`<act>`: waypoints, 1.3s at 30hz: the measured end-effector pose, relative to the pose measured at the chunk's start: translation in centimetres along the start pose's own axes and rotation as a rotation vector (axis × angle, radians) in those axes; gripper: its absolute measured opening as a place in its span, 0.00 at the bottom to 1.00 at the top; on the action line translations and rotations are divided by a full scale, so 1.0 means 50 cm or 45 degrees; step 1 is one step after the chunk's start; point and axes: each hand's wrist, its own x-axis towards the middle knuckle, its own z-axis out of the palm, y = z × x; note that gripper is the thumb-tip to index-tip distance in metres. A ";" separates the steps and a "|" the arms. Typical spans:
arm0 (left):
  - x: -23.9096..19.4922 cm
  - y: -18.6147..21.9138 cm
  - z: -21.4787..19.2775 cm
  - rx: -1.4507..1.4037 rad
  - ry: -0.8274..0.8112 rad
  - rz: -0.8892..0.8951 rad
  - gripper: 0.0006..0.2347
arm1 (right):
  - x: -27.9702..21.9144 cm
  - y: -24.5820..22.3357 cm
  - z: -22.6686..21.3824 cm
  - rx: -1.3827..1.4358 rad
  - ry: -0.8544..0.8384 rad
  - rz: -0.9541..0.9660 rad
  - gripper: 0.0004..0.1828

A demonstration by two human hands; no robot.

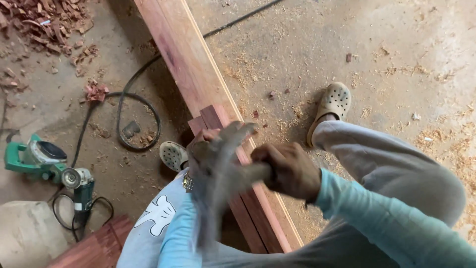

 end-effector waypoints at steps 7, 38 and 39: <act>-0.077 -0.214 0.008 0.045 0.016 0.232 0.06 | -0.042 0.051 0.021 -0.651 -0.705 0.748 0.19; -0.015 -0.130 0.042 0.051 -0.360 0.148 0.09 | -0.002 0.050 -0.058 -0.511 0.011 0.461 0.12; 0.005 -0.084 0.022 0.053 -0.367 0.156 0.09 | 0.005 0.055 -0.068 -0.514 0.021 0.459 0.12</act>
